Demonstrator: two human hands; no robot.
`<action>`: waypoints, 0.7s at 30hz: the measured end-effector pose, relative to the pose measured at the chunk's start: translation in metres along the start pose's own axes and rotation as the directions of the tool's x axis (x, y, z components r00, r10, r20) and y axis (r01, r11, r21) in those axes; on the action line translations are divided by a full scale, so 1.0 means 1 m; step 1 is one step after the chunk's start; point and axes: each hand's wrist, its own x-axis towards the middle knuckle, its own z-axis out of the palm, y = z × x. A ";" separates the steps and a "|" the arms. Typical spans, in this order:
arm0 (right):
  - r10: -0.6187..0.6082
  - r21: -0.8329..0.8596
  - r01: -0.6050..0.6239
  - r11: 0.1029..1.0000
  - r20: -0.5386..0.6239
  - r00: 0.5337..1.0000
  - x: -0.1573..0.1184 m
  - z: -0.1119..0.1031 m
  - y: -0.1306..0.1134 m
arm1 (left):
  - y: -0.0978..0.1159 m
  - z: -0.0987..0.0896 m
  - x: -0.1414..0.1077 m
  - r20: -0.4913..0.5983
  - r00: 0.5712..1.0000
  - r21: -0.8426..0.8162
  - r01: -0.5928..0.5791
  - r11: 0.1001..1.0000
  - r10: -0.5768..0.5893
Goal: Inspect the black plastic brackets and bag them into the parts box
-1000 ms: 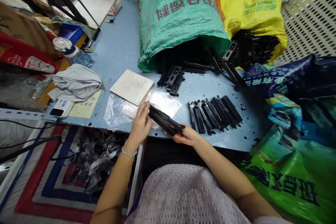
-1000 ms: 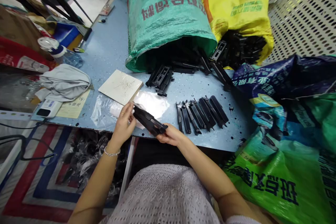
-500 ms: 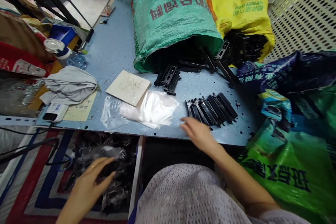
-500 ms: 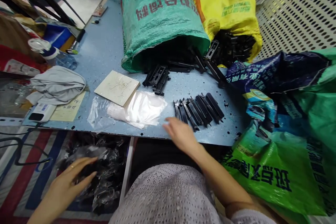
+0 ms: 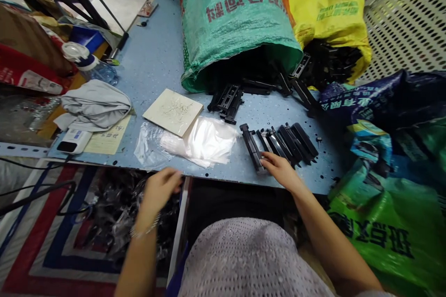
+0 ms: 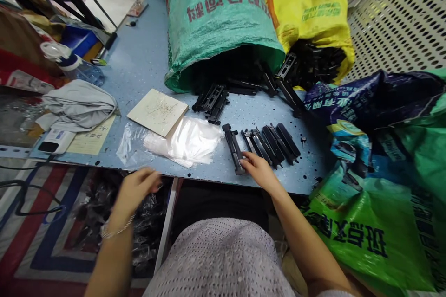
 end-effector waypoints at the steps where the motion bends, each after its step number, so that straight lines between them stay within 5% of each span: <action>1: 0.006 0.189 -0.010 0.982 0.021 1.000 0.004 0.005 0.001 | 0.032 0.029 0.010 -0.021 0.987 -0.023 -0.158 0.987 0.157; 3: -0.016 0.470 -0.019 0.882 0.071 0.997 0.008 0.014 -0.001 | 0.078 0.082 0.035 -0.137 0.920 0.113 -0.354 0.928 0.368; 6: -0.048 0.661 -0.042 0.749 0.117 0.992 0.008 0.018 -0.012 | 0.097 0.122 0.069 -0.112 0.881 0.276 -0.417 0.866 0.460; 11: -0.120 0.781 -0.136 0.610 0.260 0.958 0.012 0.016 -0.048 | 0.073 0.106 0.095 0.010 0.941 -0.058 -0.336 0.940 0.338; 15: -0.199 0.824 -0.209 0.528 0.359 0.912 0.040 0.047 -0.069 | 0.066 0.091 0.095 0.041 0.978 -0.379 -0.172 0.909 0.202; 21: -0.122 0.834 -0.253 0.491 0.353 0.928 0.064 0.076 -0.057 | 0.066 0.068 0.079 -0.132 0.958 -0.494 -0.285 0.821 0.254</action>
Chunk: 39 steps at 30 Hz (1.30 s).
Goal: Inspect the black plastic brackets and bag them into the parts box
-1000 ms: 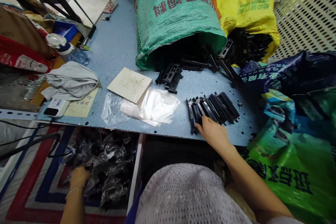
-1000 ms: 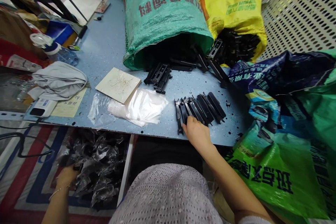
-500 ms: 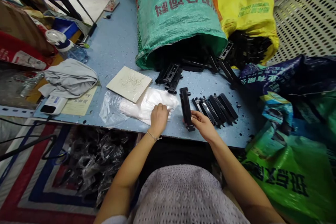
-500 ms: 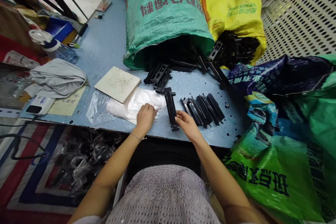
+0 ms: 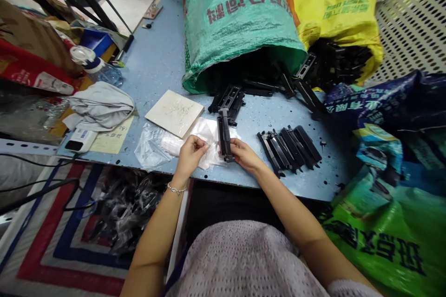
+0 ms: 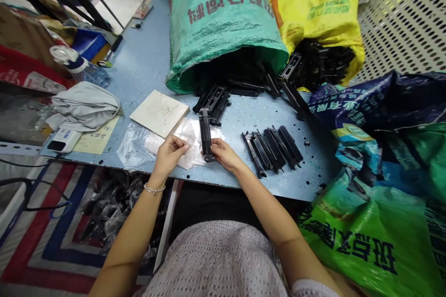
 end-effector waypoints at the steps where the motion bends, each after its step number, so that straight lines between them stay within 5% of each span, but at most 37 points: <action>1: -0.005 0.010 0.005 1.000 0.012 1.000 -0.003 -0.002 0.000 | 0.002 -0.001 -0.002 -0.023 1.000 0.027 -0.012 1.000 0.013; 7: 0.006 -0.011 -0.005 1.000 0.133 0.991 -0.013 0.009 -0.005 | 0.003 0.012 -0.008 0.004 0.999 0.203 -0.040 0.978 0.040; 11: 0.040 0.031 -0.046 0.998 0.157 0.987 -0.004 0.006 -0.001 | 0.006 -0.002 -0.013 -0.010 0.985 0.308 -0.162 0.938 0.173; 16: 0.052 0.101 -0.055 0.993 0.031 0.998 -0.014 -0.007 0.005 | 0.000 -0.017 -0.013 0.103 0.945 0.654 -0.300 0.694 0.311; 20: -0.026 -0.054 0.023 0.998 -0.052 0.998 -0.052 -0.012 0.002 | -0.005 -0.004 -0.010 0.117 0.945 0.640 -0.306 0.705 0.304; 22: 0.070 -0.077 -0.066 0.995 0.048 0.996 -0.073 -0.014 0.001 | -0.002 0.000 -0.011 0.120 0.949 0.609 -0.301 0.734 0.290; 25: 0.307 -0.045 -0.304 0.952 0.191 0.933 -0.086 -0.014 0.006 | 0.006 0.001 -0.017 0.159 0.936 0.569 -0.347 0.745 0.314; 28: 0.362 0.046 -0.372 0.927 0.147 0.920 -0.069 -0.008 0.012 | 0.011 0.005 -0.033 0.318 0.863 0.537 -0.506 0.675 0.393; 31: 0.183 -0.064 -0.182 0.981 0.015 0.983 -0.047 0.010 0.017 | 0.016 0.014 -0.056 0.531 0.755 0.436 -0.633 0.640 0.385; 34: -0.146 -0.453 0.132 0.881 0.004 0.989 -0.050 0.033 0.020 | 0.030 0.009 -0.085 0.559 0.753 0.419 -0.618 0.665 0.347; 37: -0.167 -0.625 0.299 0.721 0.261 0.951 -0.075 0.036 0.009 | 0.054 -0.035 -0.125 0.516 0.807 0.514 -0.560 0.650 0.288; 39: -0.156 -0.757 0.309 0.576 0.269 0.950 -0.094 0.016 -0.009 | 0.059 -0.087 -0.150 0.494 0.863 0.620 -0.437 0.651 0.107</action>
